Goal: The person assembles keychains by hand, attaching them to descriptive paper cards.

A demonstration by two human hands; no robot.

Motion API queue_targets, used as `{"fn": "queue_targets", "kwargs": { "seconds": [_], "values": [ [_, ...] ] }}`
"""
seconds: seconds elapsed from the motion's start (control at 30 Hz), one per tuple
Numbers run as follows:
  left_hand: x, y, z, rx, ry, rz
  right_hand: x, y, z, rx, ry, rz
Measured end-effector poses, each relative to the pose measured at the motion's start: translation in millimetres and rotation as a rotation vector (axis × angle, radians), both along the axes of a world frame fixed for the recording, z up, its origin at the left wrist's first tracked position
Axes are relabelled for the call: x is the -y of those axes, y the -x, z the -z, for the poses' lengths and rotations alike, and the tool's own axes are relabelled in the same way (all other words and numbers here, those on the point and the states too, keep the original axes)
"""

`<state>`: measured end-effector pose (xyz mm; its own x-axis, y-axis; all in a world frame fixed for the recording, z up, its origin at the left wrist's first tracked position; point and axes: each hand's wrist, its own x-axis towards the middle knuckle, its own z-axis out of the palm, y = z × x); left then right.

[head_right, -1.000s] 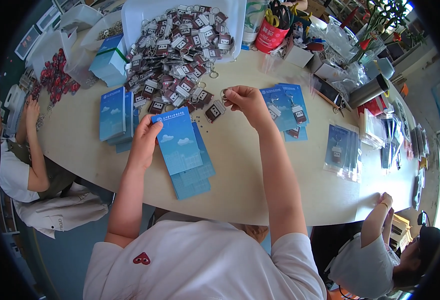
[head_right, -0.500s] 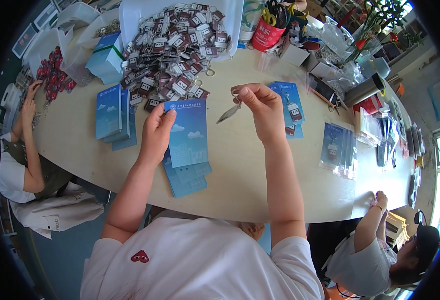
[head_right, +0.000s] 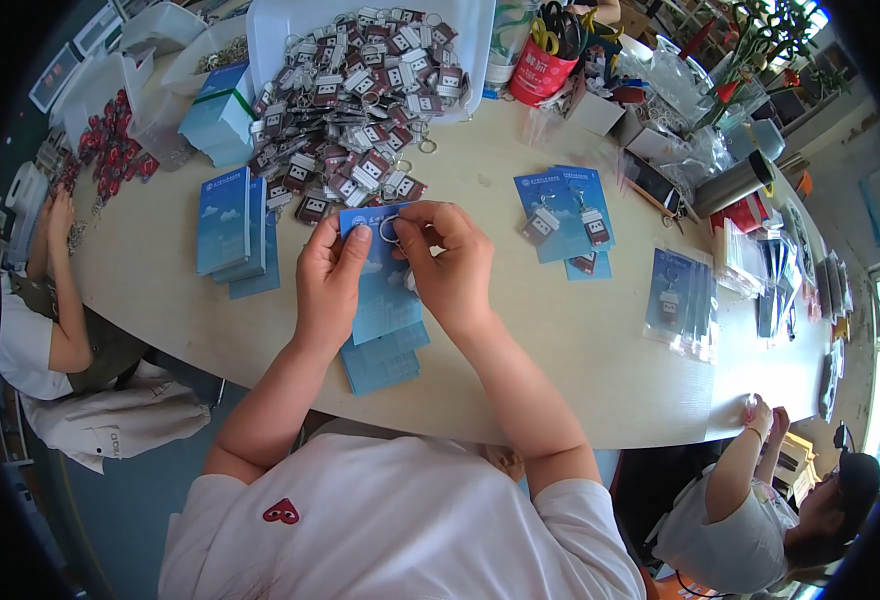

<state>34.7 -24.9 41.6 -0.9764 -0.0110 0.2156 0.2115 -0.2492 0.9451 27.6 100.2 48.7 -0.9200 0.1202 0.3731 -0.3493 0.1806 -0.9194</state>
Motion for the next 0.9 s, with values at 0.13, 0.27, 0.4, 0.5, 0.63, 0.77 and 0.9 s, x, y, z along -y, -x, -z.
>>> {"fn": "queue_targets", "kwargs": {
  "seconds": [0.13, 0.27, 0.4, 0.5, 0.63, 0.77, 0.9],
  "values": [
    [-0.4, -4.8, -2.7, 0.074, -0.158, 0.039, 1.7, -6.1, -9.1, -0.134, -0.152, 0.036],
    [-1.5, -6.5, -4.5, 0.088, -0.201, 0.039, 0.3, -7.8, -10.9, -0.201, -0.289, 0.080],
    [-4.5, -7.3, -6.8, 0.103, -0.223, 0.000, 0.2, -9.8, -12.7, -0.309, -0.407, 0.076],
    [-3.7, -6.6, -10.9, 0.079, -0.291, 0.009, 0.8, -11.3, -13.5, -0.379, -0.475, 0.081],
    [-5.9, -7.5, -12.5, 0.097, -0.404, 0.006, -0.2, -11.5, -10.1, -0.468, -0.593, 0.127],
    [-9.6, -6.2, -10.9, 0.076, -0.401, -0.047, 0.3, -12.1, -7.6, -0.481, -0.611, 0.170],
    [-9.9, -5.1, -12.1, 0.005, -0.399, -0.063, -5.1, -5.8, -13.3, -0.533, -0.694, 0.162]
  ]
}}
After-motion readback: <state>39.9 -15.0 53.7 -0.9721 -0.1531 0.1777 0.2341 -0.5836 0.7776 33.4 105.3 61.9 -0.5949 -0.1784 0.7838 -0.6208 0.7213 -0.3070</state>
